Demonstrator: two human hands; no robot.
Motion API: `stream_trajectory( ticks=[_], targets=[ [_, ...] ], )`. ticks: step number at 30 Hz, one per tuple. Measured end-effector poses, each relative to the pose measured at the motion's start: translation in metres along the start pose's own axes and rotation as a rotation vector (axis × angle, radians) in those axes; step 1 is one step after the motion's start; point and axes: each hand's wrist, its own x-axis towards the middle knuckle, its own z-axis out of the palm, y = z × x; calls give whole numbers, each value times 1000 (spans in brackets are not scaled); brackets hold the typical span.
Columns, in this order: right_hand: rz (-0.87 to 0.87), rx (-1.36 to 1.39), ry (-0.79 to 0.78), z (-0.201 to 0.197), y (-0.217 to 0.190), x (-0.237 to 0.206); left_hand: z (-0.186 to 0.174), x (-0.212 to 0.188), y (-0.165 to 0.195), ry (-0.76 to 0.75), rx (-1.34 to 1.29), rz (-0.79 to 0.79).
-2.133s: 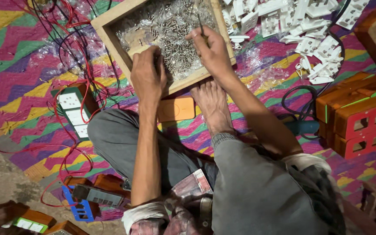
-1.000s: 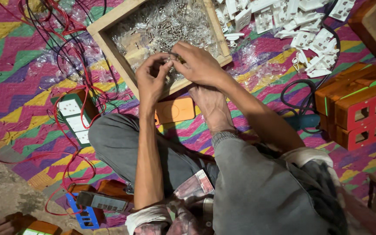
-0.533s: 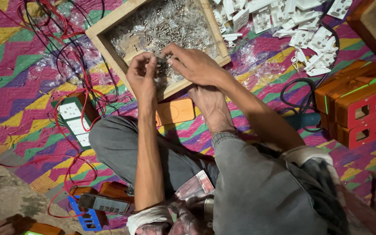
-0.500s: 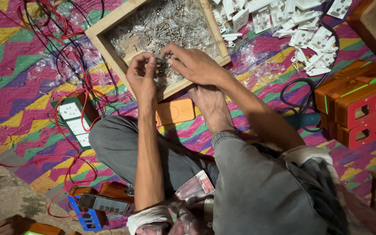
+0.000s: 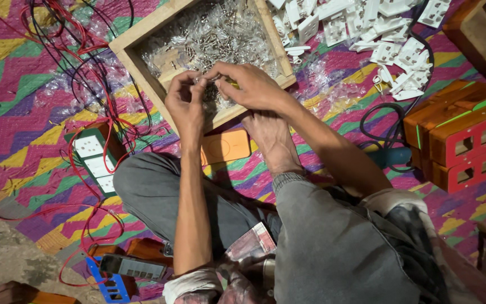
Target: The person sits on the floor assembling electrical switch and socket components. They pick small metal contact parts from a wooden tray, hold a white plastic switch body, and use a screwdriver to drive screws and secure the metal parts into the switch housings, working on one unit at a time.
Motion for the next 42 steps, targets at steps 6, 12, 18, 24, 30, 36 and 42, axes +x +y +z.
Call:
stream_trajectory(
  ticks=[6, 12, 18, 24, 30, 36, 42],
  targets=[
    [99, -73, 72, 13, -1, -2, 9, -10, 17, 176, 388, 386],
    [411, -59, 176, 27, 3, 9, 18, -10, 16, 243, 549, 615],
    [142, 235, 341, 16, 28, 7, 8, -30, 14, 195, 124, 60],
    [-242, 238, 308, 15, 31, 5, 5, -14, 7, 28, -219, -56],
    [-25, 108, 111, 6, 22, 6, 2, -16, -5, 17, -18, 46],
    [-64, 25, 186, 9, 10, 4, 3, -13, -2, 17, -36, 64],
    [152, 43, 128, 9, 10, 3, 10, -19, 11, 32, 107, -7]
  ],
)
